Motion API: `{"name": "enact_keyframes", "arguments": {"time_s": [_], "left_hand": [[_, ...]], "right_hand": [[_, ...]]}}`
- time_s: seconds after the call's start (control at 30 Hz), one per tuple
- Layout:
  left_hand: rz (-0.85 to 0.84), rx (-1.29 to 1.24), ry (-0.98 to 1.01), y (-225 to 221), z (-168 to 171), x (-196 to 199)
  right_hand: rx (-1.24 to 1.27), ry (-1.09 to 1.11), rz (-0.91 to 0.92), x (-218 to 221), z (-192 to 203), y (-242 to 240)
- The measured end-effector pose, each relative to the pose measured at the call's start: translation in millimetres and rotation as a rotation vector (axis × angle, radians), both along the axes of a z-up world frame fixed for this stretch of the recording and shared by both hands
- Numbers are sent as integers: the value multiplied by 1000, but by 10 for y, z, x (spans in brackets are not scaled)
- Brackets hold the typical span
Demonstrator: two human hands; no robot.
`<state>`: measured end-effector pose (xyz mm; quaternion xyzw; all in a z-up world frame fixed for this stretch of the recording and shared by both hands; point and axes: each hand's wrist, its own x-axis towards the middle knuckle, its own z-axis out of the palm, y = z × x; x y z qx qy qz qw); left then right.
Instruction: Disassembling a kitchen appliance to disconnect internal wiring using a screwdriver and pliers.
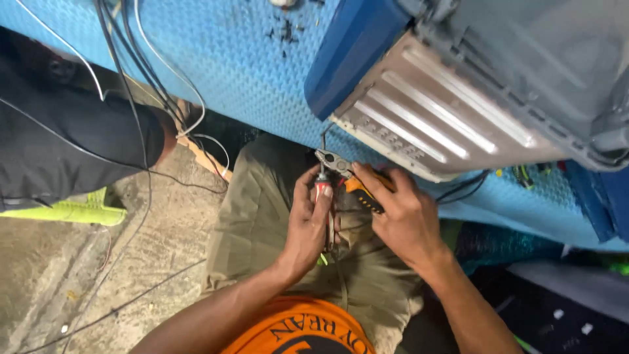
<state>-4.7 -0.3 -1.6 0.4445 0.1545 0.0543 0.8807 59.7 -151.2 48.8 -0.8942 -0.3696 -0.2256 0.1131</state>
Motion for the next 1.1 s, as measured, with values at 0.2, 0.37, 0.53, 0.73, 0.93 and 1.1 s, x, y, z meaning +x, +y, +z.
{"name": "enact_keyframes", "arguments": {"time_s": [0.2,0.37,0.53,0.73,0.93,1.1], "left_hand": [[22,4,-8,-11,-15,4],[19,-26,-4,6,-8,-24],[-2,-12,15,24,36,-30],[10,11,0,-1,-50,36],[26,4,57,-26,-122,-135],[20,-26,25,22,-119,-20]], "right_hand": [[49,-164,-86,77,-245,-43],[217,-75,-43,-45,-187,-5],[-51,-123,-37,23,-160,-14],[22,-146,-37,85,-213,16],[3,-63,-44,-77,-169,24],[-63,-94,-76,63,-319,-42]]}}
